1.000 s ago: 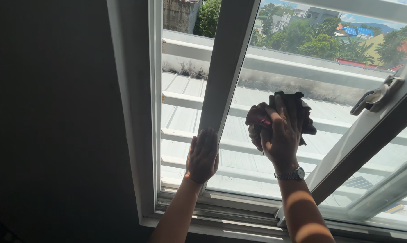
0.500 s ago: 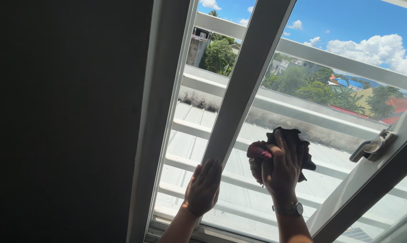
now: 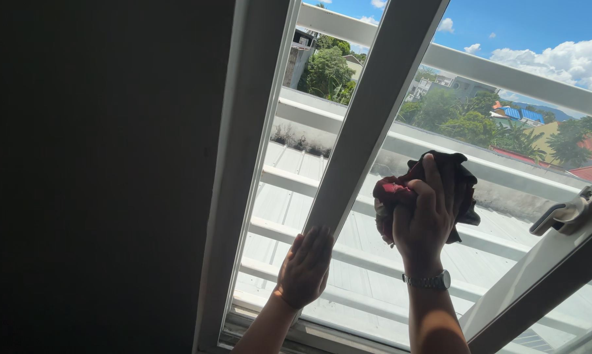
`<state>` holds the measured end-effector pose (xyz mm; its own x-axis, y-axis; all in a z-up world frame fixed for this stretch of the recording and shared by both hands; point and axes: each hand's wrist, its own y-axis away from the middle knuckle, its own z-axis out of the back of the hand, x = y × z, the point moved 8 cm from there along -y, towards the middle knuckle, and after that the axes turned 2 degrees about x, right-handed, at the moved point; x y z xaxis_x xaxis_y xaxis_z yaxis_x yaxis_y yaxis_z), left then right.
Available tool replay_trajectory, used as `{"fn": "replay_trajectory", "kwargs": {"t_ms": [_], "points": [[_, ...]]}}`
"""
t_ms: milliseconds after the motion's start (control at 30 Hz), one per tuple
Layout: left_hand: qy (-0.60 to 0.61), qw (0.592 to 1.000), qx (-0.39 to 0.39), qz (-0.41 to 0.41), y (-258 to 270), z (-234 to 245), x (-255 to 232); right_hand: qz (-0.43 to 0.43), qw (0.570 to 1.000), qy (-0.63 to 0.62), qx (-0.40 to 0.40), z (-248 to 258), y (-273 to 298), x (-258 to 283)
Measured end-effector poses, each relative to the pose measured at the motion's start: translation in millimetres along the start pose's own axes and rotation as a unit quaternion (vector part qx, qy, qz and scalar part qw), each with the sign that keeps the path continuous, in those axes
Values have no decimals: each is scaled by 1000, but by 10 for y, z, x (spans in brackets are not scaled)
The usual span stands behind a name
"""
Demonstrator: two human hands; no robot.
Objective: The person wipes the interior surface of a skylight window using a dark cloth. They systematically clean the glass panes and the metal frame, moving from the center to the edges.
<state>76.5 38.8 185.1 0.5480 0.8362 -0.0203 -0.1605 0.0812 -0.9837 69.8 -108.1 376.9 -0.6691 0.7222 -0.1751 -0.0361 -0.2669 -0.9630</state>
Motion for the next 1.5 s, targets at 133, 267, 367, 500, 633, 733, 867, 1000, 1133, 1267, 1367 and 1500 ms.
{"fn": "replay_trajectory", "kwargs": {"t_ms": [133,267,367,500,633,733,867,1000,1133,1267,1367,1500], "points": [[12,1000,2,-4,23,11,34,40,998,40,27,-125,141,203],[23,1000,-9,-3,-2,67,30,52,995,77,26,-42,85,244],[18,999,-26,-5,-27,78,34,-4,1000,10,-3,-22,-59,47],[8,1000,-29,2,3,74,28,54,998,26,32,-98,44,194],[21,999,-34,2,-28,96,45,68,997,28,29,-54,-29,272],[17,999,-27,0,-19,90,26,23,1000,-11,12,-65,-181,156],[15,1000,-13,3,5,42,41,73,996,-7,50,-180,-54,328],[20,1000,-15,3,6,66,31,94,994,20,55,-136,-7,413],[27,999,-23,14,-35,90,16,66,996,8,60,-118,-245,215],[20,999,-21,19,-34,82,49,95,992,3,81,-160,-65,339],[24,999,-10,25,-12,74,53,97,993,4,69,-157,130,450],[8,1000,-10,23,-15,81,57,69,996,7,64,-256,25,283]]}}
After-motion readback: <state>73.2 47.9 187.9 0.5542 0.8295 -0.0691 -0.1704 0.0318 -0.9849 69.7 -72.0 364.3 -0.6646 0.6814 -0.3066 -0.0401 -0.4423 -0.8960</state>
